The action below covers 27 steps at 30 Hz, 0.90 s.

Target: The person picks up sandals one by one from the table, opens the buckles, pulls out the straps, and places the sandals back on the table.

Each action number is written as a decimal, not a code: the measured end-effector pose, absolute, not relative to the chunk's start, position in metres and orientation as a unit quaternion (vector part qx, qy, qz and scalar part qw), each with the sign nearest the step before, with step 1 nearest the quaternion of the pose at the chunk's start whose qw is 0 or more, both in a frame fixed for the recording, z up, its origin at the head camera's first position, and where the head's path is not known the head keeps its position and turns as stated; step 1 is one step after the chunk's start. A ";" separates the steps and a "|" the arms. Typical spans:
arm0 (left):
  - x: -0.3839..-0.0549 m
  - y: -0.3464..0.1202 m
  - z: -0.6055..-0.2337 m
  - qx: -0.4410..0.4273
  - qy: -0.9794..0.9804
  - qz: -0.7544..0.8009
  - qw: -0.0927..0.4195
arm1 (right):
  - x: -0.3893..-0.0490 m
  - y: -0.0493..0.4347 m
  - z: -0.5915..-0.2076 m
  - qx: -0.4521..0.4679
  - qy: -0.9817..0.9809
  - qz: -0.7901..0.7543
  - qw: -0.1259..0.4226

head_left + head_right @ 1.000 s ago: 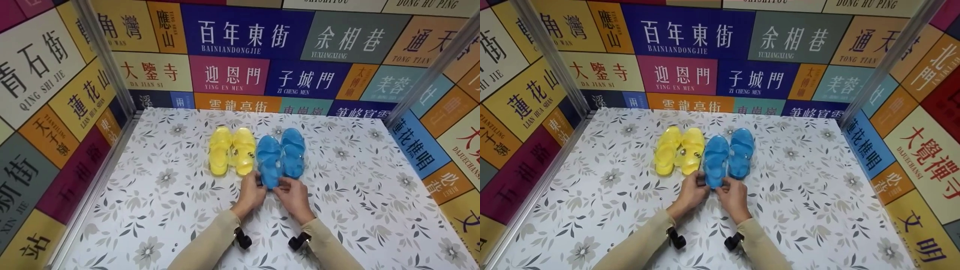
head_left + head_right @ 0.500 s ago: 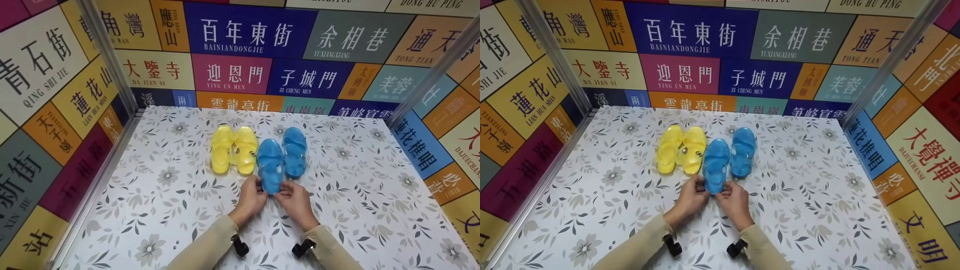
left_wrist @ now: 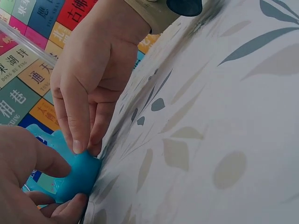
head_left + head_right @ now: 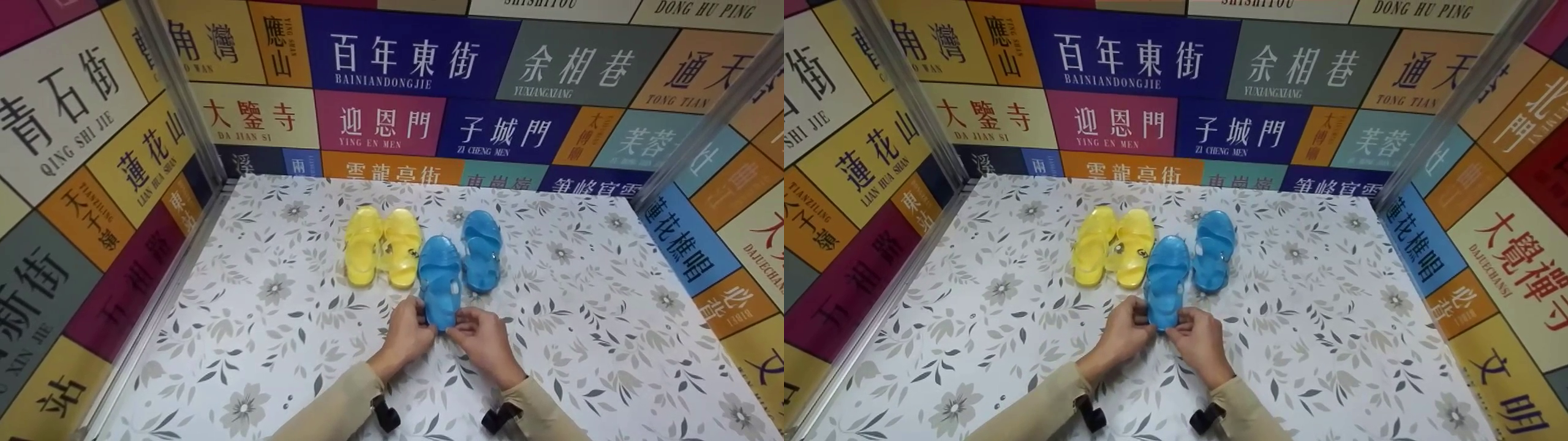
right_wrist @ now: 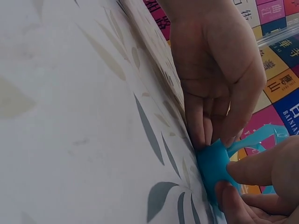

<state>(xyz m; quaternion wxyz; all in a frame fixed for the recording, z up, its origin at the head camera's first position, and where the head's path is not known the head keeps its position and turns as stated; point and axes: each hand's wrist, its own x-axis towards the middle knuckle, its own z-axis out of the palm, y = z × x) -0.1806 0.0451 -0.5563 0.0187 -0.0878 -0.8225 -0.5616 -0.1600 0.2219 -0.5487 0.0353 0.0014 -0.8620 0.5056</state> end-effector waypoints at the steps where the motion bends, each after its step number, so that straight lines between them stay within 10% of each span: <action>1: -0.180 0.045 -0.556 -0.088 -0.822 -0.562 0.018 | -0.159 0.222 -0.548 0.002 -0.862 0.506 0.033; 27: -0.185 0.027 -0.550 -0.063 -0.826 -0.559 0.010 | -0.167 0.237 -0.519 0.038 -0.905 0.421 0.042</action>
